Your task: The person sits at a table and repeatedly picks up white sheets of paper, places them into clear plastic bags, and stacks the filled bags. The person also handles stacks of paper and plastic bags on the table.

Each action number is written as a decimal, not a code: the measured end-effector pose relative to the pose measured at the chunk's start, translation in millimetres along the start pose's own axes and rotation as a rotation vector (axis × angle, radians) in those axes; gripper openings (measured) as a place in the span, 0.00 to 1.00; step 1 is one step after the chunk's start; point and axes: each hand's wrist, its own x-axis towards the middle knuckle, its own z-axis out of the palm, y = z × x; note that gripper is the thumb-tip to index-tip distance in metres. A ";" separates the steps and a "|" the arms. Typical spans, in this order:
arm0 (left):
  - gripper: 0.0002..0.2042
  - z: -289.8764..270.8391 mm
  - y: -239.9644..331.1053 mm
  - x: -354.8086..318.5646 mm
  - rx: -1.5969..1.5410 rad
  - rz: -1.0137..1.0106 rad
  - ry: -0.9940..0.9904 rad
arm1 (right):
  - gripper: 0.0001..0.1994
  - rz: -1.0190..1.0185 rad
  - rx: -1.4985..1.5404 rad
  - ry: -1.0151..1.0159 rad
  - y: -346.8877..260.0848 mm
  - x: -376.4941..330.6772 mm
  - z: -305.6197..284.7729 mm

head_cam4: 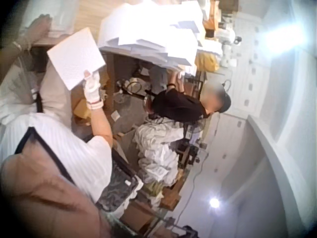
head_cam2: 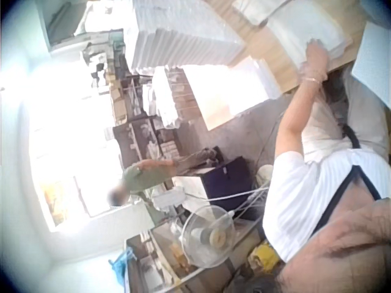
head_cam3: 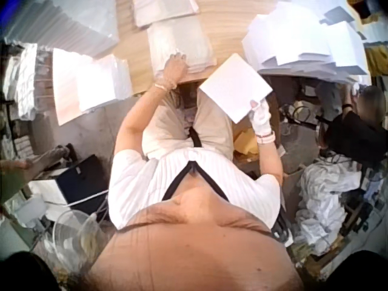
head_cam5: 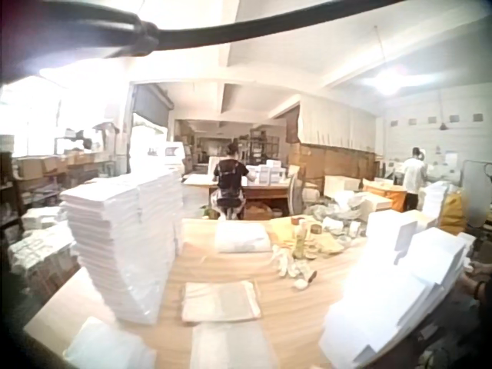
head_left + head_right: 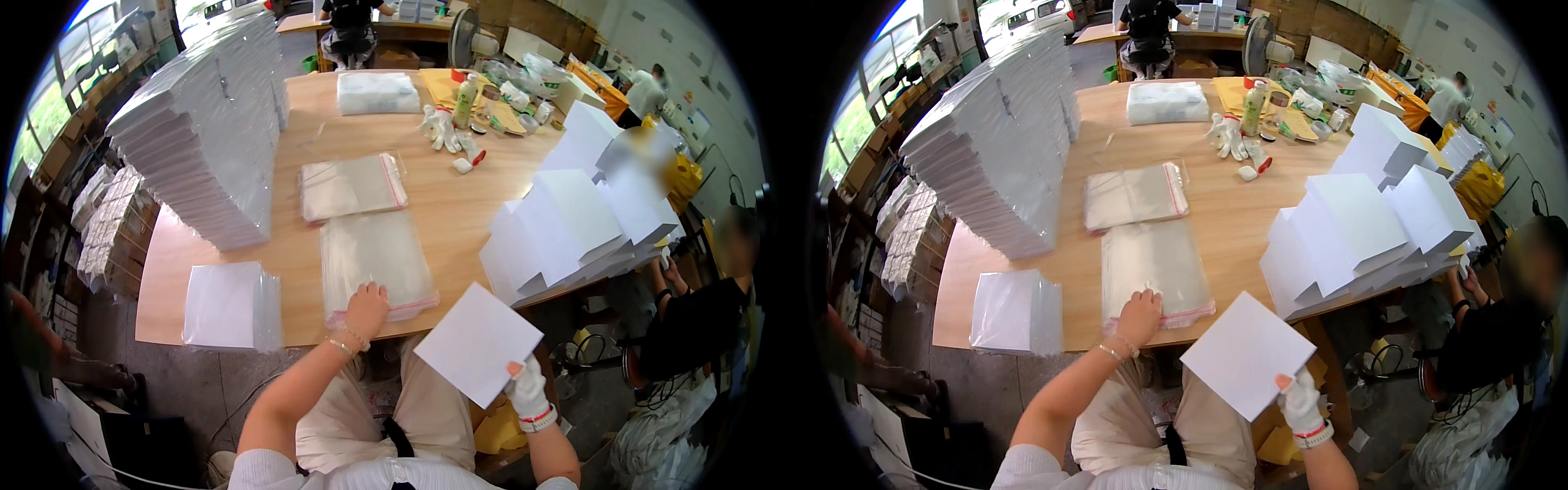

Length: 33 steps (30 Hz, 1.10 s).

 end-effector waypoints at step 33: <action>0.10 -25.5 29.1 -51.0 -0.869 -0.400 0.186 | 0.08 0.537 0.733 0.302 60.6 44.3 101.0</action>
